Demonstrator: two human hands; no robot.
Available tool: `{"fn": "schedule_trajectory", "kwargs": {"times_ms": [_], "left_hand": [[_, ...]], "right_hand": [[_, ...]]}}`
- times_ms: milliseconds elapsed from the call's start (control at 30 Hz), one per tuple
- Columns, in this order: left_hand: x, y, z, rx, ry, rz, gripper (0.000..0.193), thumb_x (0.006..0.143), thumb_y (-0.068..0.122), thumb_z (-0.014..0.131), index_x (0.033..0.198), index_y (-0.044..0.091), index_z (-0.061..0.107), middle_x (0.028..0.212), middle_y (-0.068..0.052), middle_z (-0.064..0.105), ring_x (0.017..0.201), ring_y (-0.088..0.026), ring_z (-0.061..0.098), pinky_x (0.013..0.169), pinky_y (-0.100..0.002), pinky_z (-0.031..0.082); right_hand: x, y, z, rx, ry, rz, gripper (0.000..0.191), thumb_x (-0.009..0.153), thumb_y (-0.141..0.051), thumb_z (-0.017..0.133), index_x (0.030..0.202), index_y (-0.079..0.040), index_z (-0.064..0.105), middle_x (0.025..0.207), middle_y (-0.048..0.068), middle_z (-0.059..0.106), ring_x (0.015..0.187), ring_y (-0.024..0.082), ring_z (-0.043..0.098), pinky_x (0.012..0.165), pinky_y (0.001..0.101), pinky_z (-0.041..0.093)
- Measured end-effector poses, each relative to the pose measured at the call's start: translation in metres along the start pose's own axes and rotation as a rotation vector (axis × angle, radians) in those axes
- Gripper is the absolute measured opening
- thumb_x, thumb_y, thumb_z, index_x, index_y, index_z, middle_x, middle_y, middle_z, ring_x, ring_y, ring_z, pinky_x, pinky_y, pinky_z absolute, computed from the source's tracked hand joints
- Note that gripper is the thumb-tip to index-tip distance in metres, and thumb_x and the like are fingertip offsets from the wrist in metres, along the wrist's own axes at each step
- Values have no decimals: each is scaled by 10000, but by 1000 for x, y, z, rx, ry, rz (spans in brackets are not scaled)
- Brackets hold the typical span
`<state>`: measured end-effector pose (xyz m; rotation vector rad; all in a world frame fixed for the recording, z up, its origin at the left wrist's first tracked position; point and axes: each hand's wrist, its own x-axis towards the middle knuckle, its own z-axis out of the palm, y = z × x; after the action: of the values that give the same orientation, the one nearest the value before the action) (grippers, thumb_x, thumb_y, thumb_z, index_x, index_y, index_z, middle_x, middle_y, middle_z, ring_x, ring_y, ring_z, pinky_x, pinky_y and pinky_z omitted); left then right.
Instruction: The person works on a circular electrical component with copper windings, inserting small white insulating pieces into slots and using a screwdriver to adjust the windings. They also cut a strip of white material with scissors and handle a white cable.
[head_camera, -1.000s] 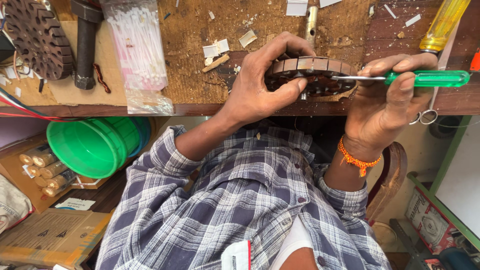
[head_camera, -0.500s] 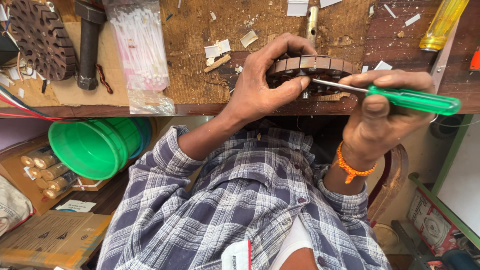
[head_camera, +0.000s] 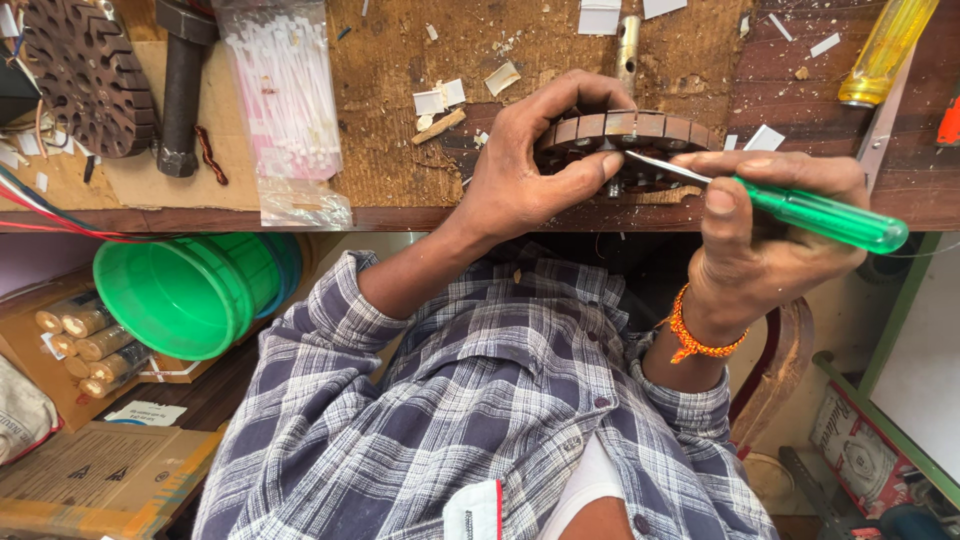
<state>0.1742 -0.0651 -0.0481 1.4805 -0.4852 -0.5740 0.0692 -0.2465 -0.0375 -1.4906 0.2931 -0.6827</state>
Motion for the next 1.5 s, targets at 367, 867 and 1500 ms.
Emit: {"fn": "schedule_trajectory", "kwargs": {"times_ms": [367, 867, 1500], "left_hand": [[0, 2, 2, 19, 17, -6, 380, 946, 190, 741, 1287, 56, 641, 1124, -34, 680, 1049, -107, 674, 981, -262, 559], [2, -13, 3, 138, 0, 141, 420, 961, 243, 827, 1311, 99, 644, 1146, -27, 700, 1043, -135, 720, 941, -290, 610], [11, -10, -1, 263, -19, 372, 584, 982, 175, 865, 1446, 139, 512, 1291, -27, 611, 1164, -166, 671, 988, -298, 608]], "right_hand": [[-1, -8, 10, 5, 70, 109, 462, 1058, -301, 860, 1099, 49, 562, 916, 160, 677, 826, 272, 767, 760, 360, 666], [20, -24, 6, 110, -41, 295, 390, 1073, -300, 745, 1073, 41, 555, 853, 173, 679, 723, 246, 728, 707, 381, 674], [8, -23, -24, 113, -171, 83, 469, 1094, -416, 711, 1123, 15, 528, 854, 195, 667, 743, 296, 730, 662, 395, 648]]}}
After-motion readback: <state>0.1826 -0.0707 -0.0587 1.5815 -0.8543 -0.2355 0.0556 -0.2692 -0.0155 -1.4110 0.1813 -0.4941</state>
